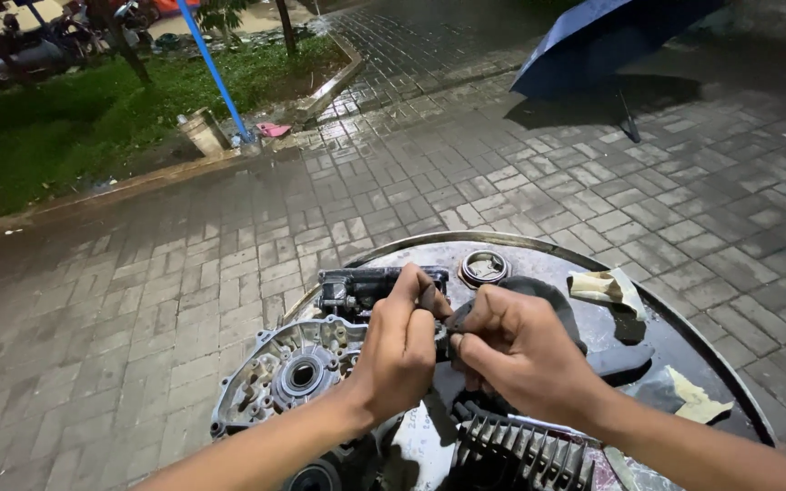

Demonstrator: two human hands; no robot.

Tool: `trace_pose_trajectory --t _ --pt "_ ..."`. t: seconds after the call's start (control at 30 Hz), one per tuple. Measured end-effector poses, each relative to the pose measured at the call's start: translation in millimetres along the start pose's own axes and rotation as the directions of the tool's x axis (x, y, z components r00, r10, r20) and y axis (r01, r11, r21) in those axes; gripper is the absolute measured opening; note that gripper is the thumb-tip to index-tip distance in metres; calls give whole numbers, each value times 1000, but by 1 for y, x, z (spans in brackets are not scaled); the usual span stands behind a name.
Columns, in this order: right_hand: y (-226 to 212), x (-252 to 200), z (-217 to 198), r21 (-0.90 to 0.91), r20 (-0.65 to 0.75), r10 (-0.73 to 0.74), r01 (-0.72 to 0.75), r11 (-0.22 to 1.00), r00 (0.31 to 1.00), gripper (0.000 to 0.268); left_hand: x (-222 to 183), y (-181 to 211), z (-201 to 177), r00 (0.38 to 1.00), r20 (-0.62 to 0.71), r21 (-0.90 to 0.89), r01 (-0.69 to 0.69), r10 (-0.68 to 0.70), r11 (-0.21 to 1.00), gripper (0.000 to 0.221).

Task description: Cleaning a metal gear using a small brush over a workspace with engine parts.

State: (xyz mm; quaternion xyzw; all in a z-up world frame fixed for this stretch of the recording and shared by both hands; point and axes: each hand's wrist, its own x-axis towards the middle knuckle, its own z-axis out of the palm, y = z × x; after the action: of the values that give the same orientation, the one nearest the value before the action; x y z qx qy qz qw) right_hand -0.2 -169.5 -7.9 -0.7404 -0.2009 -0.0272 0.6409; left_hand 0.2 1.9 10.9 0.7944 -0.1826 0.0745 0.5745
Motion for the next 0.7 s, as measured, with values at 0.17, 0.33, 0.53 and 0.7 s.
trace_pose_trajectory --t 0.17,0.33,0.53,0.7 --pt "-1 1 -5 -212 234 15 36 977 972 18 0 -8 3 1000 -23 -108 -18 16 994 2" --pt "-8 -2 5 -218 281 162 -102 971 946 12 7 -7 -6 996 -75 -309 -68 47 949 7" --pt "-11 -5 -5 -120 170 84 -64 991 982 16 13 -13 -14 994 25 -680 -60 105 731 15" --pt "-14 -6 -9 -137 67 -44 53 989 997 9 8 -4 -21 983 127 -787 17 135 617 16"
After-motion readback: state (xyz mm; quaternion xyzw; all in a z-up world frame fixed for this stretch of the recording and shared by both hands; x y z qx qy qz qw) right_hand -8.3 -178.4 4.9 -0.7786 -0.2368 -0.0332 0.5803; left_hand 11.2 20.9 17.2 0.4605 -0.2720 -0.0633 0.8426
